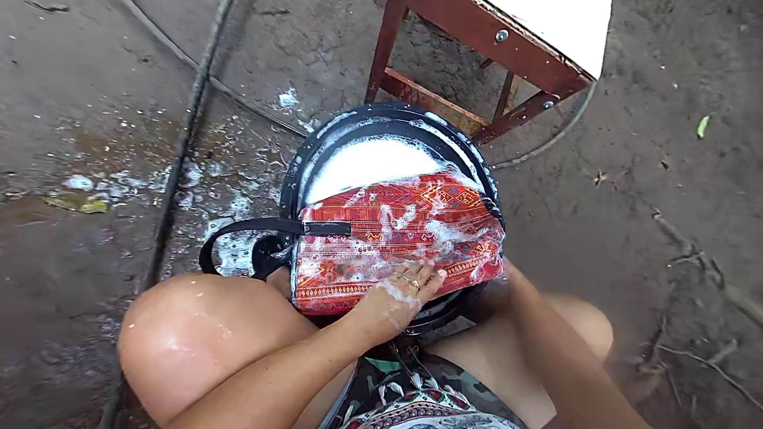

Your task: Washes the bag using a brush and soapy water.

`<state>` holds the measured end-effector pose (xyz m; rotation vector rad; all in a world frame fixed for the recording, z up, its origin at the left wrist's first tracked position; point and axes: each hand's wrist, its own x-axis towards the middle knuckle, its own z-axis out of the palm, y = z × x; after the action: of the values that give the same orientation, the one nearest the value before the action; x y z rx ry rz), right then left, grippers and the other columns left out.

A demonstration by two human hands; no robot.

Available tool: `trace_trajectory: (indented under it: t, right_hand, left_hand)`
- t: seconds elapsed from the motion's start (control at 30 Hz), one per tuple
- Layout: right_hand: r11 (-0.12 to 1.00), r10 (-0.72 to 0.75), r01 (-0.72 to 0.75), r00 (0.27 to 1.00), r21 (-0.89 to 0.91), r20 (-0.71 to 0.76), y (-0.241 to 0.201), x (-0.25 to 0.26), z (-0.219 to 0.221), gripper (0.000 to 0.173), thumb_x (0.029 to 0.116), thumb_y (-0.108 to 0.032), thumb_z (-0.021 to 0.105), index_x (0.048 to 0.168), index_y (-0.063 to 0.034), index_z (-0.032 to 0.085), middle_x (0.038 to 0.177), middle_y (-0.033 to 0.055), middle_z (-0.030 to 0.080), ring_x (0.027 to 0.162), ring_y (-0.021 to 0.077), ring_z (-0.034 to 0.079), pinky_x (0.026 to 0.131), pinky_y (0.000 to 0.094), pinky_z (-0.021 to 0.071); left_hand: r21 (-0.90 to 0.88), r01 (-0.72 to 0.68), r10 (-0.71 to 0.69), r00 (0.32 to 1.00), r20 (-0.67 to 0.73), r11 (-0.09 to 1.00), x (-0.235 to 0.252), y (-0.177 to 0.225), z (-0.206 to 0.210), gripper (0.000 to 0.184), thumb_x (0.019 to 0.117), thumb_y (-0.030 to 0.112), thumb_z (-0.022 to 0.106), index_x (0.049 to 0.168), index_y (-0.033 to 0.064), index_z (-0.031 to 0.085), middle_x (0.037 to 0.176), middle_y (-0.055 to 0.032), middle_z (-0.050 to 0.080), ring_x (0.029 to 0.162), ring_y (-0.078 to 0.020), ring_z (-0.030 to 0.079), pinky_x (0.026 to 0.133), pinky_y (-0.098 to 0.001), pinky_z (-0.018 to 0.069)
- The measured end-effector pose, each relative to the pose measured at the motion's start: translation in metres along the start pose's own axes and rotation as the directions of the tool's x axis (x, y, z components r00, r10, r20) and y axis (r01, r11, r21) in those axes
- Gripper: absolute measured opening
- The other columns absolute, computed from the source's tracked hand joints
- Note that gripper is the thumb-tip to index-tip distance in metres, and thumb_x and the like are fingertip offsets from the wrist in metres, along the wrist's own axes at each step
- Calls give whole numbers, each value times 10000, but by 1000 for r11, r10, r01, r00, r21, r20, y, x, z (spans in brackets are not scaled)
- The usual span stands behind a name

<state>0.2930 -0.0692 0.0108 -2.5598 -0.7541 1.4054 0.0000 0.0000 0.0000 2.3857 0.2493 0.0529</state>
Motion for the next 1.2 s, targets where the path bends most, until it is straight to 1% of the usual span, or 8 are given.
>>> trace_trajectory:
  t: [0.17, 0.3, 0.4, 0.53, 0.73, 0.93, 1.1, 1.2]
  right_hand:
    - [992, -64, 101, 922, 76, -382, 25, 3, -41, 440, 963, -131, 667, 1338, 45, 521, 1025, 225, 658, 838, 297, 643, 751, 487, 550]
    - [936, -202, 332, 779, 117, -594, 11, -14, -48, 551, 916, -137, 737, 1372, -3, 460, 1153, 195, 619, 959, 272, 636, 828, 467, 556]
    - [882, -309, 467, 670, 60, -675, -7, -26, -25, 617, 908, -192, 745, 1415, -48, 424, 1222, 155, 609, 1044, 218, 629, 886, 426, 551]
    - [781, -430, 619, 437, -83, -790, -43, -35, 24, 703, 862, -219, 772, 1421, 5, 408, 1306, 204, 575, 1129, 243, 629, 942, 424, 553]
    - [311, -911, 650, -5, -694, -413, -73, -46, 89, 459, 806, -443, 824, 1061, -64, 769, 1010, 189, 733, 876, 319, 727, 712, 459, 612]
    - [678, -701, 470, 185, -565, -688, -51, -14, 54, 511, 858, -373, 777, 1168, 28, 716, 1083, 242, 681, 961, 376, 696, 765, 520, 591]
    - [390, -865, 642, 10, -660, -502, -95, -36, 99, 367, 802, -374, 811, 969, -48, 784, 947, 172, 735, 805, 303, 727, 646, 447, 608]
    - [608, -785, 489, 256, -625, -564, -56, -16, 53, 396, 886, -368, 754, 1066, -15, 749, 1026, 213, 712, 896, 365, 721, 714, 527, 603]
  left_hand:
    - [17, 210, -209, 957, 200, 978, 0, -10, -3, 853, 869, -95, 638, 1623, 71, 276, 1665, -255, 248, 1548, -449, 213, 1222, -631, 205]
    - [45, 302, -305, 943, 130, 952, 3, -12, -10, 650, 951, -73, 530, 1572, 54, 389, 1607, -217, 397, 1508, -388, 353, 1208, -566, 306]
    - [76, 371, -348, 913, -211, 926, 0, -26, -14, 409, 956, 59, 627, 1362, 16, 630, 1250, -231, 692, 1148, -416, 680, 929, -603, 538]
    - [91, 486, -414, 816, -404, 869, 4, -38, -34, 343, 872, 119, 756, 1185, -10, 702, 998, -256, 729, 939, -469, 714, 760, -636, 551]
    - [-11, 513, -471, 778, -415, 858, 7, -36, -48, 138, 932, 91, 676, 1002, -24, 708, 922, -270, 715, 908, -497, 705, 733, -671, 528]
    - [-63, 634, -626, 736, -257, 771, 19, -35, -65, 220, 1028, 178, 581, 1071, -8, 690, 1007, -266, 709, 999, -474, 688, 814, -665, 506]
    - [-59, 623, -610, 737, -289, 780, 20, -32, -69, 234, 993, 150, 620, 1097, -42, 702, 1038, -290, 709, 1022, -498, 680, 852, -676, 499]
    - [-36, 638, -623, 736, -266, 769, 18, -35, -70, 266, 1037, 181, 548, 1159, -6, 694, 1077, -280, 706, 1058, -483, 674, 871, -670, 491]
